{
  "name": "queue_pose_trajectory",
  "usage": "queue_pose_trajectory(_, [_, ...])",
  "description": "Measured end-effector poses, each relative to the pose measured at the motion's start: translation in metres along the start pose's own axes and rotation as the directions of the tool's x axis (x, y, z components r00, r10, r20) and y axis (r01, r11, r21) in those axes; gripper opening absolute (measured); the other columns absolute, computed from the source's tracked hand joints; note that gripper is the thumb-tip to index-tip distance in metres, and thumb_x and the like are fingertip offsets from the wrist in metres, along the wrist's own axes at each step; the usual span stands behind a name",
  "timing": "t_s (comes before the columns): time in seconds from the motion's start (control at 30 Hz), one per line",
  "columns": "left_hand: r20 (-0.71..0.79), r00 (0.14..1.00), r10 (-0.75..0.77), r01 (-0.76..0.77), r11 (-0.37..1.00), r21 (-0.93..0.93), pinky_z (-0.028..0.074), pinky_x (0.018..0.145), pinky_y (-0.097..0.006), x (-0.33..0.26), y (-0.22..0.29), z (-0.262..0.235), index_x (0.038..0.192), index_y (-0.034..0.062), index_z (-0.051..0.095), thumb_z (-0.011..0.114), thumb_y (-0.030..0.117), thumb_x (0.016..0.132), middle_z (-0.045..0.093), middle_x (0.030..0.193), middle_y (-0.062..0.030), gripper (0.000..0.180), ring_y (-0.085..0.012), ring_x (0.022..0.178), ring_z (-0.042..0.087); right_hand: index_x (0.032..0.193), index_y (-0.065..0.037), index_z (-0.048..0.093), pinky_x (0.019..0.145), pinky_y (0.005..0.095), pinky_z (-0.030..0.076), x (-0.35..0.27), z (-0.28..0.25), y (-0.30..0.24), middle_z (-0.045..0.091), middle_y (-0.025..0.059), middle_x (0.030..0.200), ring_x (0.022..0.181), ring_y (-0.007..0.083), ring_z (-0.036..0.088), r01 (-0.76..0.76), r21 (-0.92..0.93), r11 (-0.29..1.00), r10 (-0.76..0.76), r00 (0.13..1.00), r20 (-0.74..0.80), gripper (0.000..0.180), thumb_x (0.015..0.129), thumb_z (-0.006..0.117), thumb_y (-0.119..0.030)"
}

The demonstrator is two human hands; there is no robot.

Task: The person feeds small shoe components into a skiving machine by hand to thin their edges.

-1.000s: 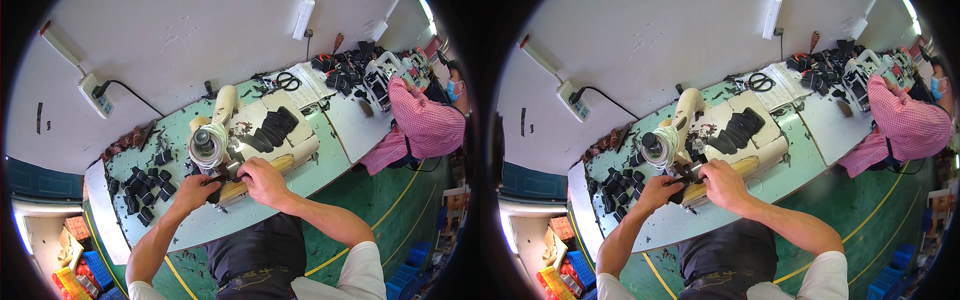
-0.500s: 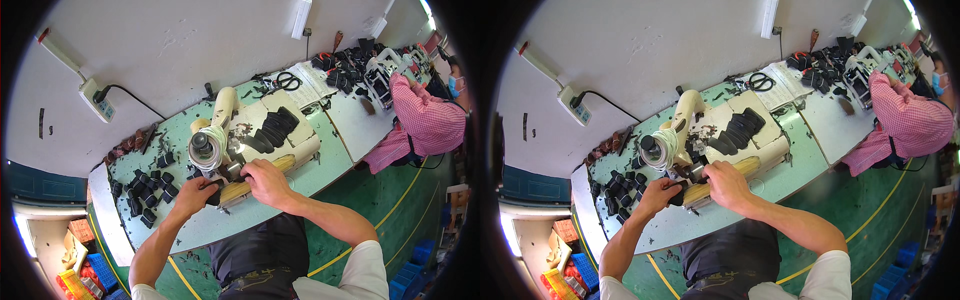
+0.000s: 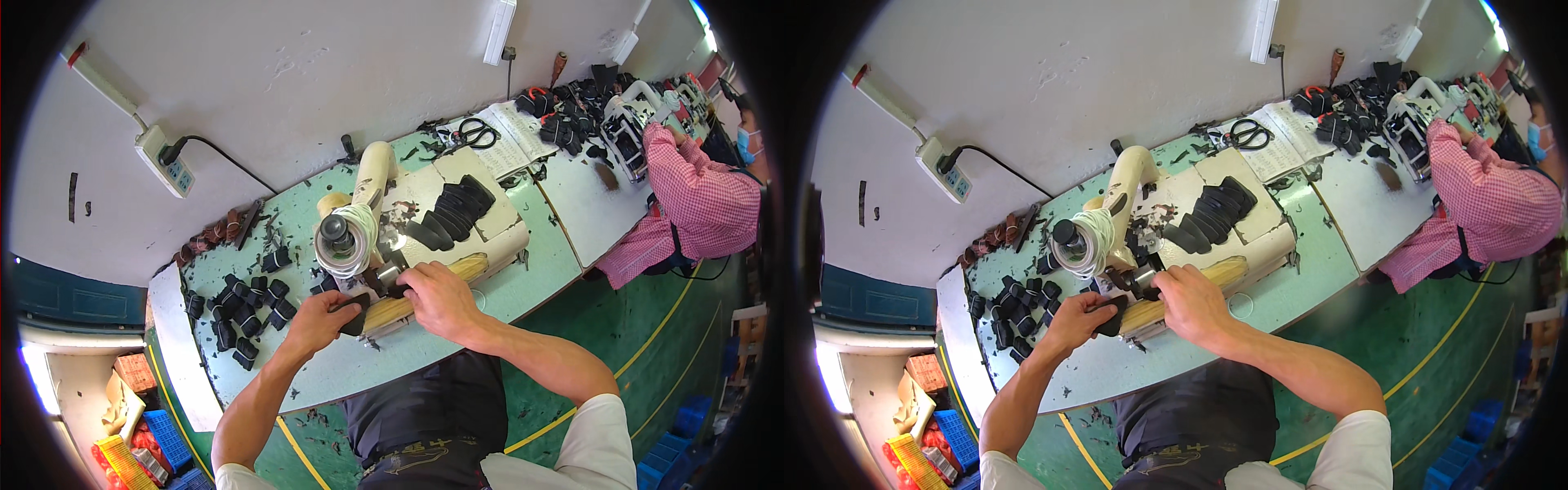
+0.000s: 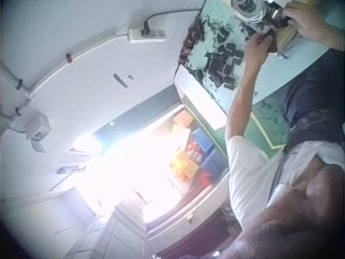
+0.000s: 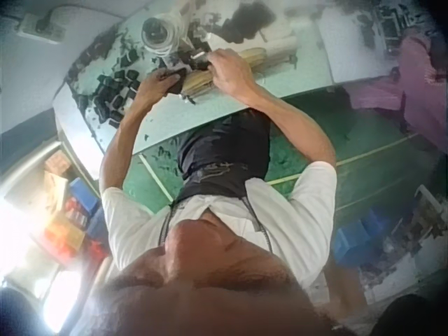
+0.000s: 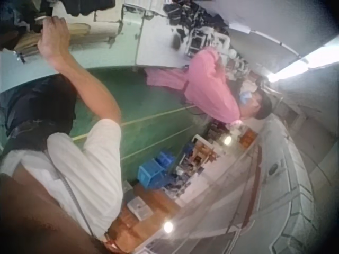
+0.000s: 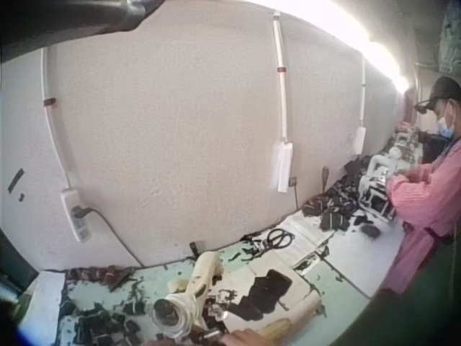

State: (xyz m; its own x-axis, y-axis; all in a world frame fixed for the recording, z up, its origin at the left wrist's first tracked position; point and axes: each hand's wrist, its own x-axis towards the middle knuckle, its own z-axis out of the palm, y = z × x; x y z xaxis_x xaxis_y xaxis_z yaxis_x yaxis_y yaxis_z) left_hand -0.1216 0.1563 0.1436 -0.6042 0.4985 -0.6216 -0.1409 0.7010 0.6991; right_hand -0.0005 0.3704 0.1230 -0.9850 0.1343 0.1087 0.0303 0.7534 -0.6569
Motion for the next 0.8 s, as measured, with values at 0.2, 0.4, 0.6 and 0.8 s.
queue_pose_trajectory(0.2, [-0.070,0.997,0.027,-0.007,0.962,0.272,0.048,0.059,-0.029,0.016,0.015,0.015,0.105,-0.0002,0.072,0.072,0.033,0.089,0.071,0.081,-0.0080,0.037,-0.0101,0.062,0.060,0.102,-0.005,0.064,0.078,0.0446,0.050,0.004,0.003,-0.008,0.061,0.0134,0.091,0.092,0.0347,0.060,0.040,0.089,0.995,-0.038,0.999,-0.033,0.020,0.083,0.066,-0.003])
queue_pose_trajectory(0.4, [0.080,0.995,0.063,-0.052,0.990,-0.129,0.040,0.052,-0.024,0.002,0.010,0.007,0.112,-0.0005,0.069,0.069,0.020,0.093,0.064,0.074,-0.0005,0.029,-0.0064,0.058,0.051,0.103,-0.005,0.062,0.079,0.0442,0.050,0.006,0.003,-0.015,0.061,0.0134,0.091,0.093,0.0350,0.060,0.006,-0.099,0.995,-0.006,1.000,0.004,0.022,0.082,0.067,-0.003])
queue_pose_trajectory(0.6, [-0.087,0.996,0.016,-0.013,0.999,0.029,0.041,0.051,-0.026,0.013,0.006,0.009,0.106,-0.0019,0.071,0.072,0.022,0.090,0.065,0.073,-0.0016,0.028,-0.0077,0.058,0.053,0.105,-0.005,0.061,0.079,0.0443,0.050,0.003,-0.002,0.000,0.061,0.0135,0.091,0.091,0.0352,0.060,0.014,0.000,1.000,-0.014,0.999,0.030,0.024,0.082,0.067,-0.003])
queue_pose_trajectory(0.8, [-0.073,0.997,0.037,-0.038,0.999,-0.020,0.042,0.050,-0.026,0.012,0.008,0.014,0.106,-0.0025,0.071,0.071,0.020,0.091,0.067,0.073,-0.0027,0.027,-0.0079,0.059,0.055,0.097,-0.002,0.062,0.081,0.0468,0.049,0.009,0.003,-0.019,0.062,0.0161,0.094,0.093,0.0362,0.059,0.027,0.019,0.999,-0.026,0.999,-0.041,0.018,0.080,0.065,-0.001])
